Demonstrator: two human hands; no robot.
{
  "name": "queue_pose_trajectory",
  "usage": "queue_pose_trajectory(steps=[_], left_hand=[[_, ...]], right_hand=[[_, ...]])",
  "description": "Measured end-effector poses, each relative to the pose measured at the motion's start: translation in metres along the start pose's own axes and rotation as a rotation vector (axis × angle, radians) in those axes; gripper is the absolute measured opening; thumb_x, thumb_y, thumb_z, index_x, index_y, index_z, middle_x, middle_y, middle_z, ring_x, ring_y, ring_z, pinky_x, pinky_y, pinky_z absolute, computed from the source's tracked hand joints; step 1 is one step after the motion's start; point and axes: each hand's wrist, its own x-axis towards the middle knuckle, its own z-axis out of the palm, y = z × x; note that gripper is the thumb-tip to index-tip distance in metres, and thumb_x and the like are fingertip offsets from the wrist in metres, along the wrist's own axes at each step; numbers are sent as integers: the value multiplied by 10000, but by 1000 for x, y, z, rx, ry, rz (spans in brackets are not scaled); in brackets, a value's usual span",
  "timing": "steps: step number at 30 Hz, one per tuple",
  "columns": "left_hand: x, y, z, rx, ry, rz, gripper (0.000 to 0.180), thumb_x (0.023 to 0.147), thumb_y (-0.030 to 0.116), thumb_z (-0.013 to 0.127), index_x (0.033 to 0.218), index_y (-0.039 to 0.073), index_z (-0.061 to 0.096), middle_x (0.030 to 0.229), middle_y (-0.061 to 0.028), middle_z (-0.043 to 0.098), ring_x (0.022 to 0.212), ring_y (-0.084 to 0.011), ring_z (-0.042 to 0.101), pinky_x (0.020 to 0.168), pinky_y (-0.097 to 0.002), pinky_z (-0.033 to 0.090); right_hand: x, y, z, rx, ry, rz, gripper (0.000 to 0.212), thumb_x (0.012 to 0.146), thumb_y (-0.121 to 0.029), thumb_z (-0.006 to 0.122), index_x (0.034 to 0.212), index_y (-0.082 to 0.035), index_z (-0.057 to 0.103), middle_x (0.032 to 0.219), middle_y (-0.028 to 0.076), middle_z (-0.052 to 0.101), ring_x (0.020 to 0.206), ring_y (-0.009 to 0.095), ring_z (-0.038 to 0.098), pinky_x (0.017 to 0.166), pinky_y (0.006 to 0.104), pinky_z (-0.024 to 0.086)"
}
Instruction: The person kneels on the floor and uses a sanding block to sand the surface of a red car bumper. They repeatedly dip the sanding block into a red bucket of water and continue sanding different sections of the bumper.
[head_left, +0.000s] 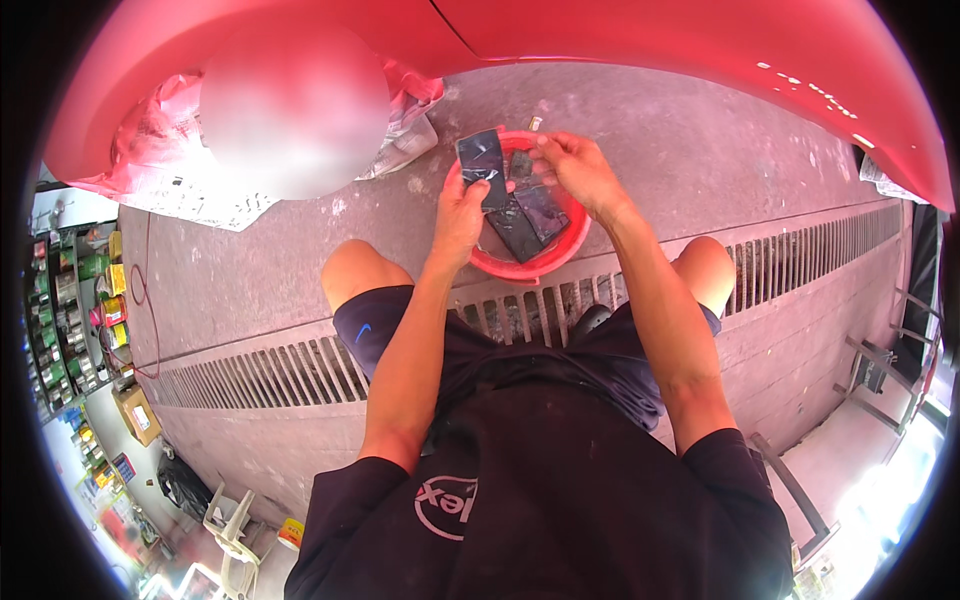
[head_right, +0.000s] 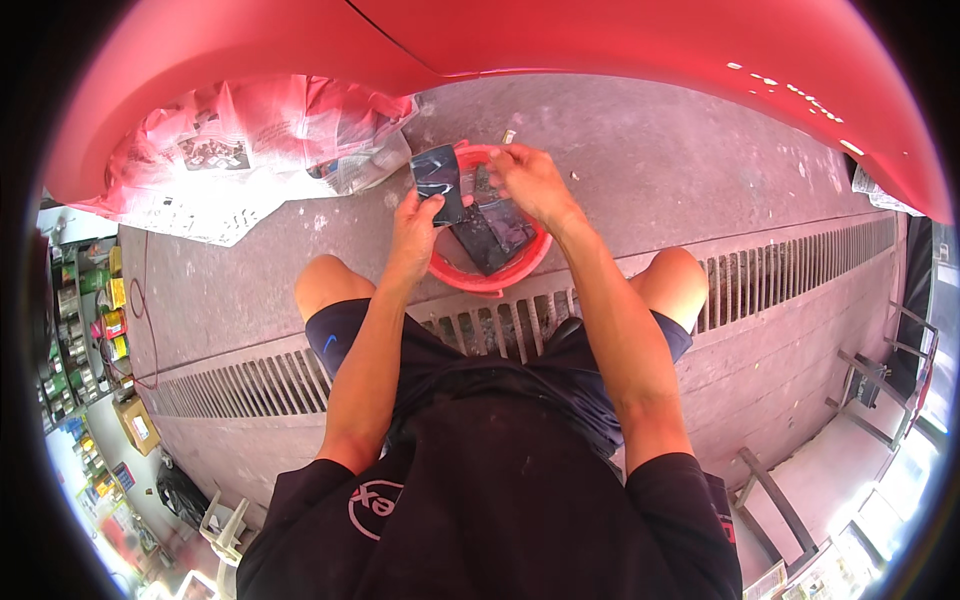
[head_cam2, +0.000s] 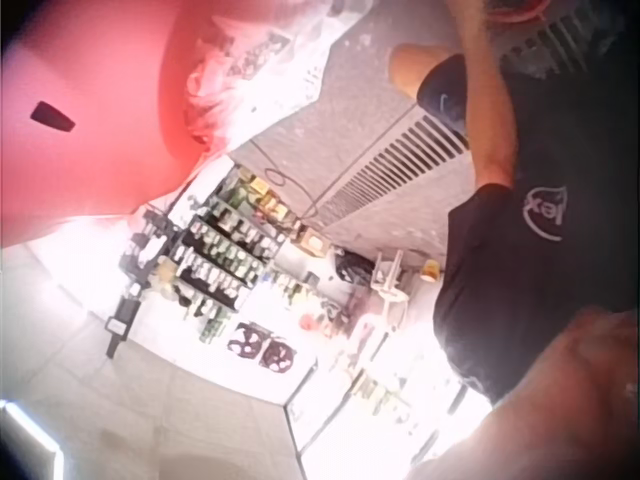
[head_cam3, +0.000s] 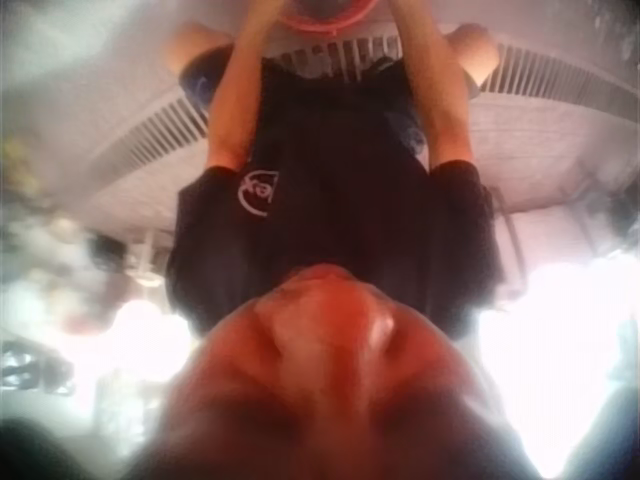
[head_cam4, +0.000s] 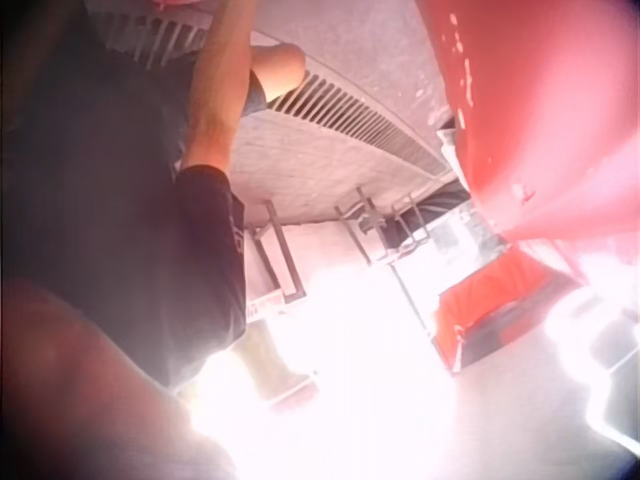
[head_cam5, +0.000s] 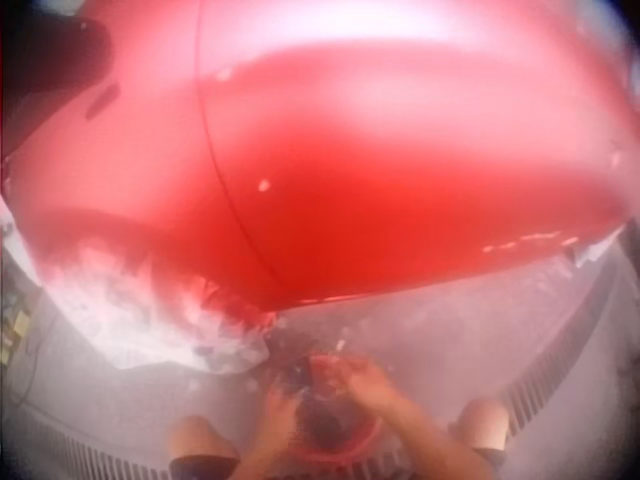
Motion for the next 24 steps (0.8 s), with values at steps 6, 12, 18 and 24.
queue_pose_trajectory(steps=[6, 12, 18, 24], left_hand=[[-13, 15, -5, -290, -145, -109, 485, 998, 2, 480, 1482, 24, 504, 1263, -184, 700, 1110, -349, 757, 989, -464, 623], [-18, 14, 10, -120, -88, -276, 401, 1071, 162, 630, 1448, 43, 562, 1246, -133, 710, 1025, -264, 754, 859, -420, 659], [-12, -6, -11, 96, 65, -176, 391, 1041, 223, 726, 1386, 65, 630, 1197, -53, 718, 988, -179, 717, 748, -366, 632], [-11, 25, 26, -79, 192, -256, 542, 977, 202, 811, 1447, 126, 551, 1102, 1, 716, 887, -147, 694, 711, -327, 575]], right_hand=[[-21, 4, 10, -134, -75, 55, 461, 1047, -412, 710, 1288, -19, 718, 1121, 58, 748, 961, 125, 664, 838, 292, 543], [-14, 4, 16, 53, -90, -24, 319, 1013, -297, 773, 1185, -28, 766, 970, 30, 755, 795, 99, 645, 748, 285, 542], [-4, 15, 23, 139, -27, -17, 205, 988, -178, 798, 1119, -31, 740, 929, 39, 744, 785, 100, 671, 686, 280, 577], [-8, 1, 14, 193, -17, -94, 243, 957, -104, 826, 1143, -57, 677, 992, 51, 733, 810, 125, 689, 699, 278, 578]])
